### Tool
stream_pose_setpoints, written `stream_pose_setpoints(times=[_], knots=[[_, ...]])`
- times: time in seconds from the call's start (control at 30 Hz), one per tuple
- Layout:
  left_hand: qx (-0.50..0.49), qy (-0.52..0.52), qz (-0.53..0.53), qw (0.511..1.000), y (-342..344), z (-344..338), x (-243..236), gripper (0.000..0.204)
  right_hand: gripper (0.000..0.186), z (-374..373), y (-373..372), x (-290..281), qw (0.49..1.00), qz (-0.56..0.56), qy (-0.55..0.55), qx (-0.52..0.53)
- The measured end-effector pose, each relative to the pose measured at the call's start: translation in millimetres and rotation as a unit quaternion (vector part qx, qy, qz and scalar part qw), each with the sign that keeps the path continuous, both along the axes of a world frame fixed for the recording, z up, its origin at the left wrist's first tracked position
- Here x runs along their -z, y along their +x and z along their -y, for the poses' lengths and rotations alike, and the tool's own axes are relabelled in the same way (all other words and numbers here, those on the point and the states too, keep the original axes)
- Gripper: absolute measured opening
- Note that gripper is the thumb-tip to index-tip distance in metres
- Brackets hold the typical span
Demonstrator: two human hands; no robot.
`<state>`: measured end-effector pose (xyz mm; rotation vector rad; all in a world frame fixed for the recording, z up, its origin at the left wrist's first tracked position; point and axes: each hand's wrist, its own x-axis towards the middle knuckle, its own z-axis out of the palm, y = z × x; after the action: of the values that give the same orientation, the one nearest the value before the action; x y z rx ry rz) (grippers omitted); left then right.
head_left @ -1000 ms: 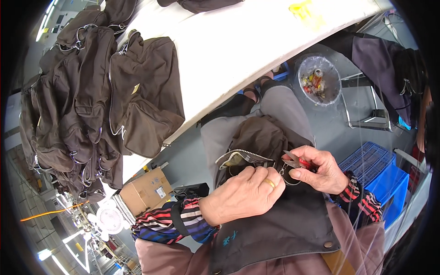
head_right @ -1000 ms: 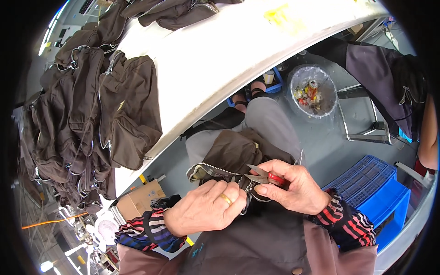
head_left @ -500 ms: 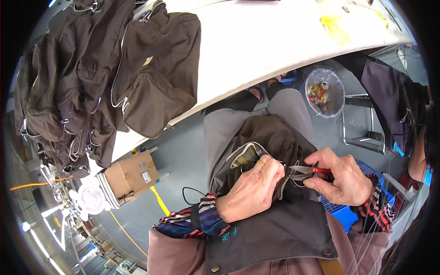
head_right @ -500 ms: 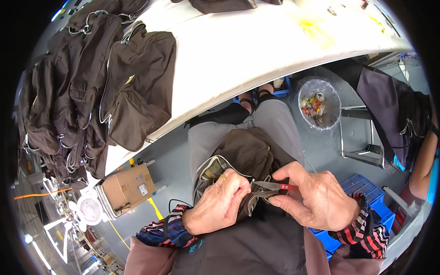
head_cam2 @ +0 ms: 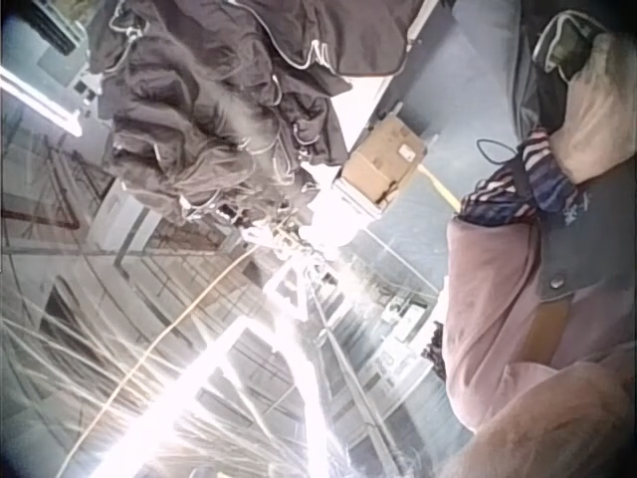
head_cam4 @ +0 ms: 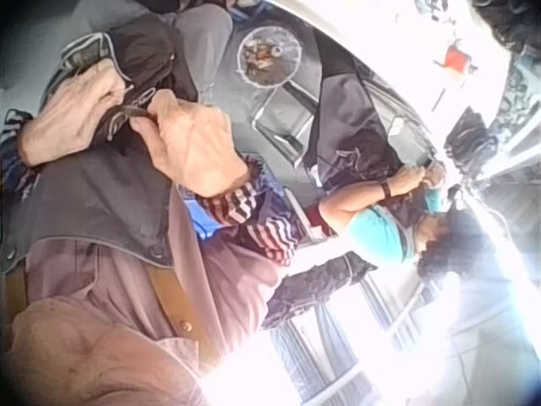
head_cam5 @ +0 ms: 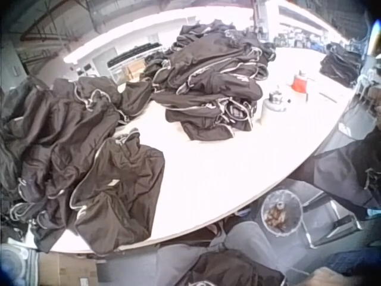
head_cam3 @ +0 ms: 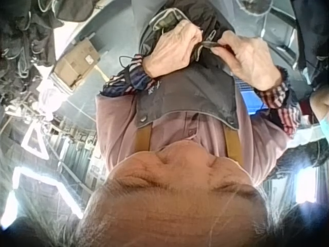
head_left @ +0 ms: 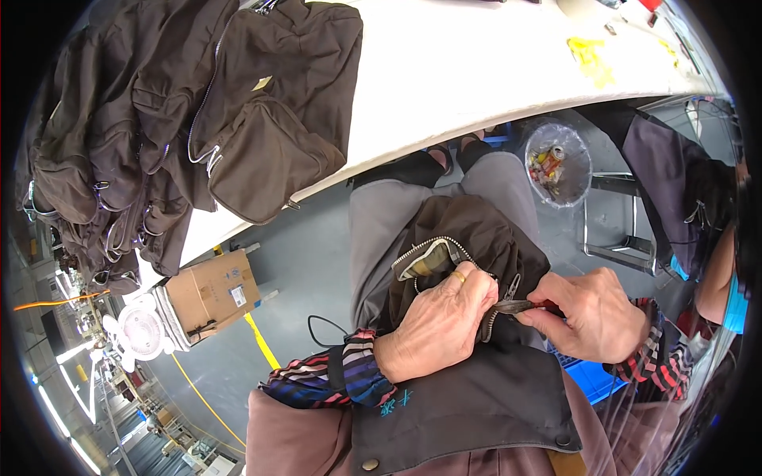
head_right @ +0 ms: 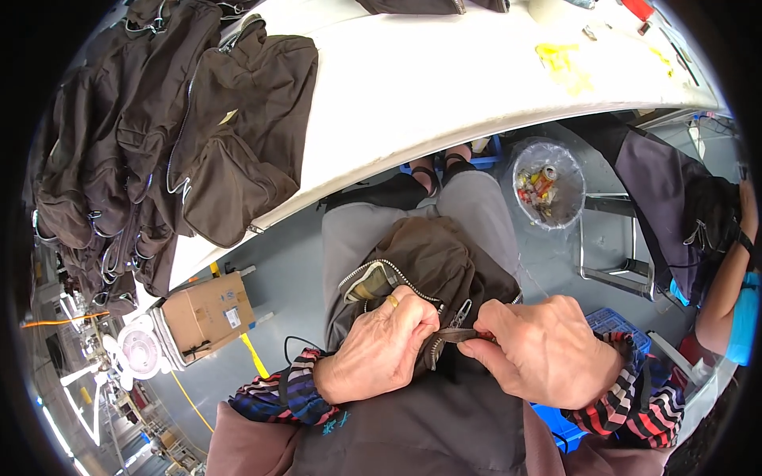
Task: Inspecting, zipping, and trimming excess threads from leather bags at a workshop station.
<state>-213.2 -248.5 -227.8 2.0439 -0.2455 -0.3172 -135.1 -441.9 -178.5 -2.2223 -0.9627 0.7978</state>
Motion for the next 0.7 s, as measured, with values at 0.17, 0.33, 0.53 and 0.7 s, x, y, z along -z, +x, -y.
stream_pose_setpoints(times=[0.17,0.33,0.53,0.7], knots=[[-0.005,0.012,-0.001,1.000,-0.4,-0.6,-1.6,0.012,0.022,-4.3,2.8,-2.4,1.000,0.001,-0.012,-0.010],[-0.003,0.018,0.005,1.000,-0.9,-0.9,0.1,0.013,0.022,-4.9,8.8,-2.6,0.999,-0.038,-0.003,-0.009],[0.001,0.013,-0.001,1.000,0.5,-1.7,-2.7,0.014,0.023,-9.7,10.2,-6.2,0.999,-0.017,-0.029,-0.026],[0.013,0.029,-0.031,0.999,0.1,-2.3,-4.6,0.016,0.024,-17.5,8.5,-14.9,0.996,0.027,-0.055,-0.066]])
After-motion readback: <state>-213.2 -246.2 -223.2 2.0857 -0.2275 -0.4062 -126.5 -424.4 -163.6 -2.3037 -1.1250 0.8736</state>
